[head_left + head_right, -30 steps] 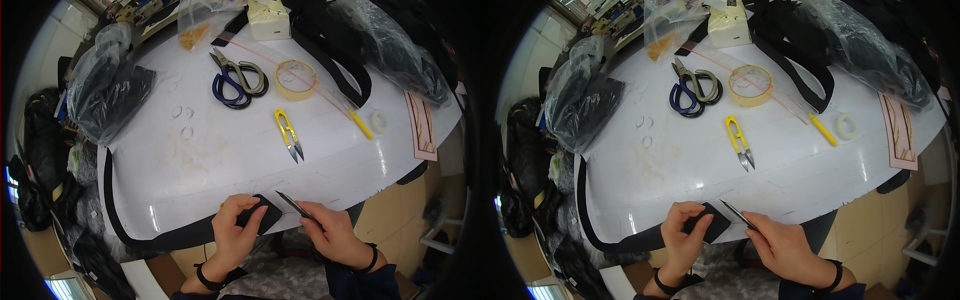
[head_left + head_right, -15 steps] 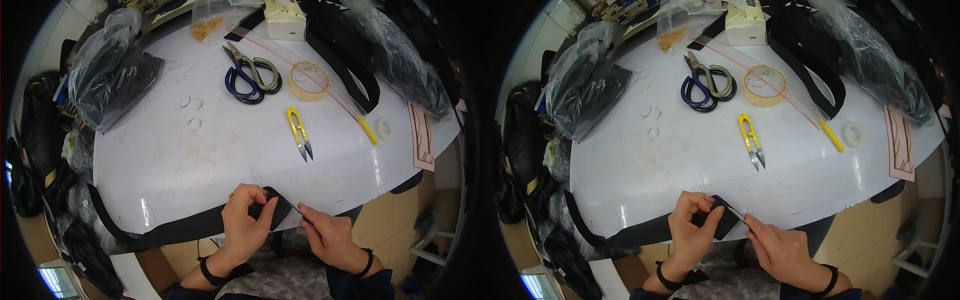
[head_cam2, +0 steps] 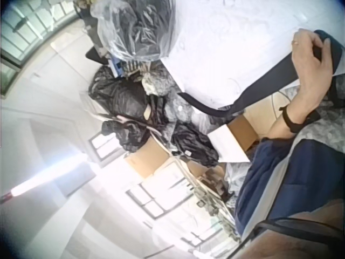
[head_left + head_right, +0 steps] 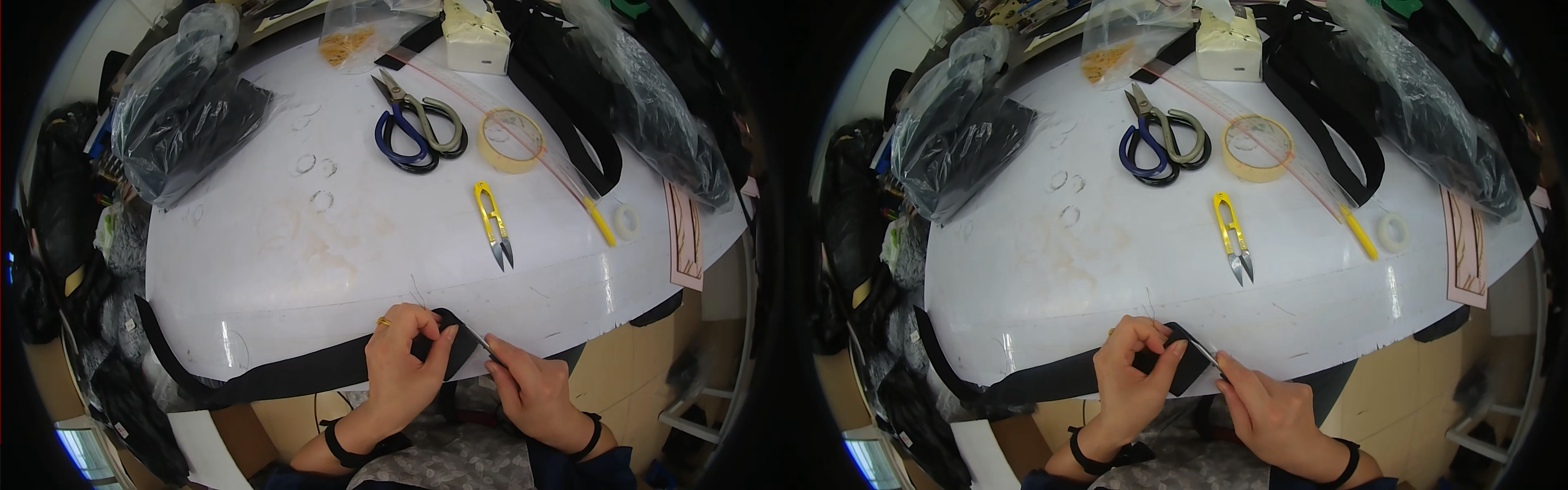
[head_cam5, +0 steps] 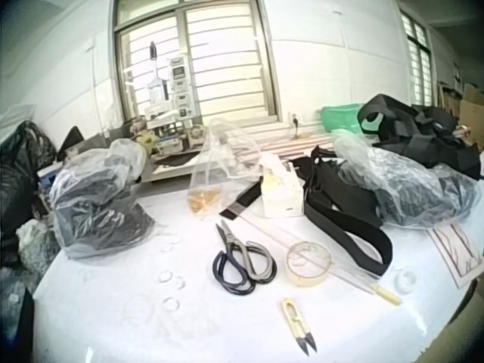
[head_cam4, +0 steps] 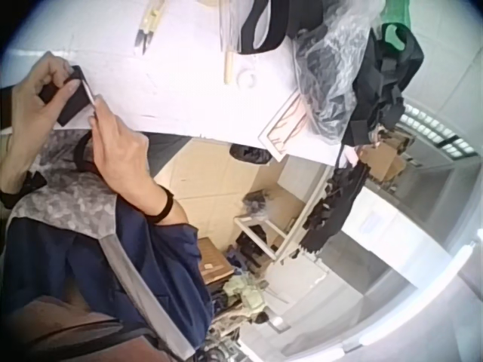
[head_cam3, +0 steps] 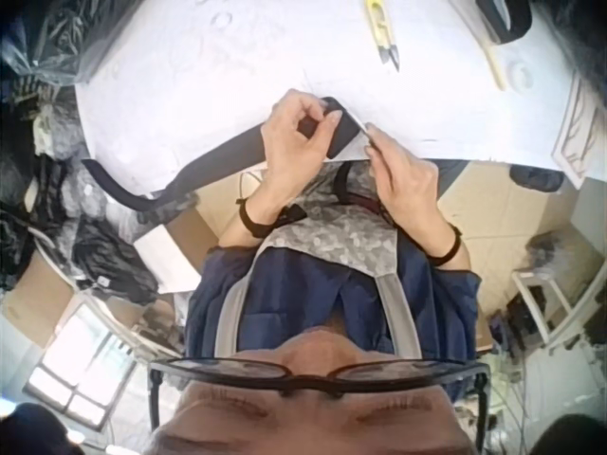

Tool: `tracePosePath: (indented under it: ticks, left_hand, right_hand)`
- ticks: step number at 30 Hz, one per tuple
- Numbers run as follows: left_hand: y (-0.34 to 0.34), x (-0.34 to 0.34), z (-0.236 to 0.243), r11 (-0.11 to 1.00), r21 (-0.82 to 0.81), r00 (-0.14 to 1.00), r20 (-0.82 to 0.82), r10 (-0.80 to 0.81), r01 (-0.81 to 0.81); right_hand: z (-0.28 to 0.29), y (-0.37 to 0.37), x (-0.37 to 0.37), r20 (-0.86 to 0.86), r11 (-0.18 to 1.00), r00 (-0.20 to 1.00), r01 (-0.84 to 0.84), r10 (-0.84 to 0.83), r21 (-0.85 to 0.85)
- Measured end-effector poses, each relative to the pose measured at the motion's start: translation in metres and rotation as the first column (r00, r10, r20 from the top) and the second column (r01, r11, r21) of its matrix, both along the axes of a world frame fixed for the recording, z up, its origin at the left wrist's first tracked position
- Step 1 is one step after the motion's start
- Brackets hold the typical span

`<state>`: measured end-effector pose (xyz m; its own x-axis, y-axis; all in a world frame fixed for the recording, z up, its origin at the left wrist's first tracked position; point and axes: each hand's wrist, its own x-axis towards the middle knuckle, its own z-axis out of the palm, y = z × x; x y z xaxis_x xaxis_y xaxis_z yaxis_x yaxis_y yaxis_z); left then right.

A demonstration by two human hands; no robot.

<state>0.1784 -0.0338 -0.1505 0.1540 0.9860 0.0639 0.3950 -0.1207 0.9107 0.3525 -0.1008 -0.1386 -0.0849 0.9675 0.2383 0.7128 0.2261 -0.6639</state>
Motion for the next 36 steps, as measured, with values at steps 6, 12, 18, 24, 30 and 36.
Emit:
tracePosePath:
  ticks: [6, 12, 18, 24, 30, 36]
  left_hand:
    - [0.000, -0.001, -0.001, 0.999, 0.045, 1.000, -0.015, 0.006, -0.006]
    - [0.000, -0.001, 0.001, 0.999, 0.040, 1.000, -0.012, 0.011, -0.010]
    - [0.000, 0.000, 0.001, 0.998, 0.062, 0.999, -0.036, 0.013, -0.011]
    - [0.001, 0.000, -0.001, 0.998, 0.066, 0.999, -0.028, 0.016, -0.014]
    - [0.001, 0.000, -0.002, 0.998, 0.067, 0.999, -0.036, 0.009, -0.006]
    - [-0.002, -0.002, -0.003, 0.999, 0.040, 1.000, -0.021, 0.015, -0.014]
  right_hand:
    - [0.000, -0.001, -0.002, 0.023, 1.000, 1.000, -0.003, 0.003, -0.001]
    - [-0.003, -0.002, -0.004, 0.044, 1.000, 0.999, 0.010, -0.011, 0.017]
    - [0.001, -0.004, -0.008, 0.154, 0.999, 0.988, 0.024, -0.029, 0.035]
    - [0.021, -0.004, -0.011, 0.246, 0.998, 0.969, 0.012, 0.004, -0.061]
    - [0.025, -0.003, -0.014, 0.333, 1.000, 0.943, 0.010, 0.000, -0.028]
    - [0.027, -0.007, -0.012, 0.320, 0.999, 0.948, 0.009, 0.003, -0.035]
